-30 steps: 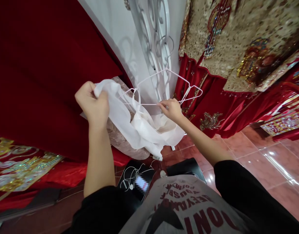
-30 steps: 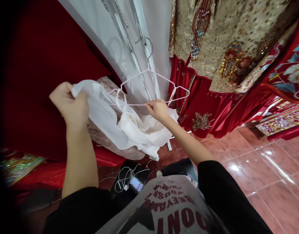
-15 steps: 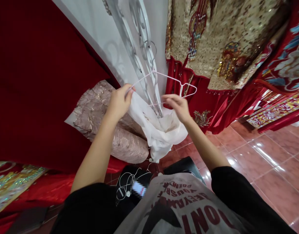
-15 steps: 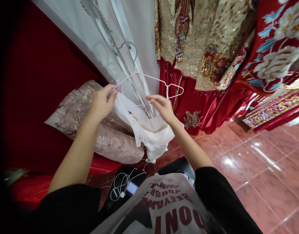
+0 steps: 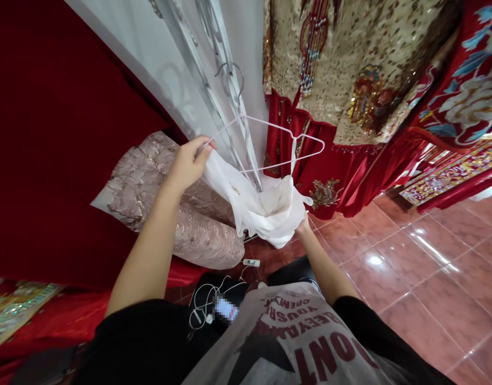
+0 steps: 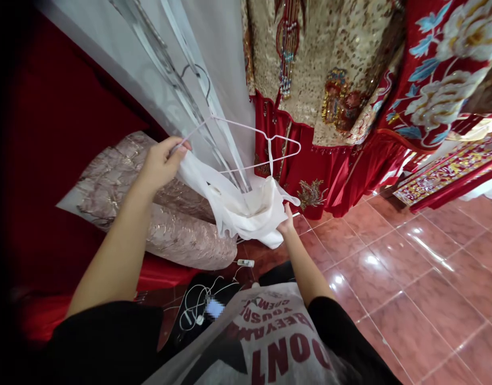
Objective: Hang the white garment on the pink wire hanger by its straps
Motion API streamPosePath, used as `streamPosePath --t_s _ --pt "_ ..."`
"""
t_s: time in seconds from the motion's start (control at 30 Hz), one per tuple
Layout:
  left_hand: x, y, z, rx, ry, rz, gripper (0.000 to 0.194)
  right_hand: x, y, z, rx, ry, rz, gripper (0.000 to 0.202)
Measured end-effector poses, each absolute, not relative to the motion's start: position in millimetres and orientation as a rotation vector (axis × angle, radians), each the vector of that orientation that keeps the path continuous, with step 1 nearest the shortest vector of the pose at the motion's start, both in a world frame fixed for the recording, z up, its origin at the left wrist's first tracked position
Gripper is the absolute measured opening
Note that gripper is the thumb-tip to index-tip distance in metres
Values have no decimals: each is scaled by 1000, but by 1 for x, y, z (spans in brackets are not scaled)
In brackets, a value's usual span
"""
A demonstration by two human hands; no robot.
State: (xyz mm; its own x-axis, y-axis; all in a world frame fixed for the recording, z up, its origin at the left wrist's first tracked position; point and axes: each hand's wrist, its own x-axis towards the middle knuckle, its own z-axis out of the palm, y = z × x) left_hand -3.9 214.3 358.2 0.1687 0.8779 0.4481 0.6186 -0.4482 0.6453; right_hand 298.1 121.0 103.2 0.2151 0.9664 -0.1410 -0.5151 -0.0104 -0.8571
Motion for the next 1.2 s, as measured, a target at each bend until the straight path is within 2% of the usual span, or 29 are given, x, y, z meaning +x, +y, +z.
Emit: streamPosePath --t_s 0.07,0.17,0.37,0.47,0.63,0.67,0.73,0.77,0.8,0.83,0.93,1.0,1.13,1.2 --pt "-6 213 360 2150 1417 1140 11 316 143 100 -986 -388 1396 35" --pt "-5 205 362 2192 1436 1130 14 353 157 97 -991 -293 1353 25" --pt "5 204 354 2131 1493 1315 14 394 124 96 -723 -206 1090 24" --pt "11 215 345 2179 1498 1396 13 400 115 106 -580 -185 1090 24" --pt "39 196 330 2243 1459 1917 43 407 128 135 -409 -278 1257 18" --pt "51 185 323 2240 1426 1966 42 404 132 141 -440 -321 1293 20" --pt "82 157 304 2360 1158 1823 25 392 138 154 -558 -405 1334 24" --pt "101 144 291 2426 964 1636 18 383 141 159 -623 -444 1346 26" --pt "121 132 278 2447 849 1413 20 373 142 165 -679 -481 1358 29" --pt "142 121 264 2387 848 1286 28 364 143 170 -722 -517 1370 33" --pt "197 106 230 2128 958 1070 86 341 137 181 -825 -608 1381 40" --pt "220 105 218 2019 999 1038 96 338 128 187 -867 -637 1349 39" --pt "237 109 217 1890 1060 929 86 353 105 196 -859 -760 1291 48" --pt "239 113 225 1888 1083 803 70 362 96 200 -866 -845 1216 57"
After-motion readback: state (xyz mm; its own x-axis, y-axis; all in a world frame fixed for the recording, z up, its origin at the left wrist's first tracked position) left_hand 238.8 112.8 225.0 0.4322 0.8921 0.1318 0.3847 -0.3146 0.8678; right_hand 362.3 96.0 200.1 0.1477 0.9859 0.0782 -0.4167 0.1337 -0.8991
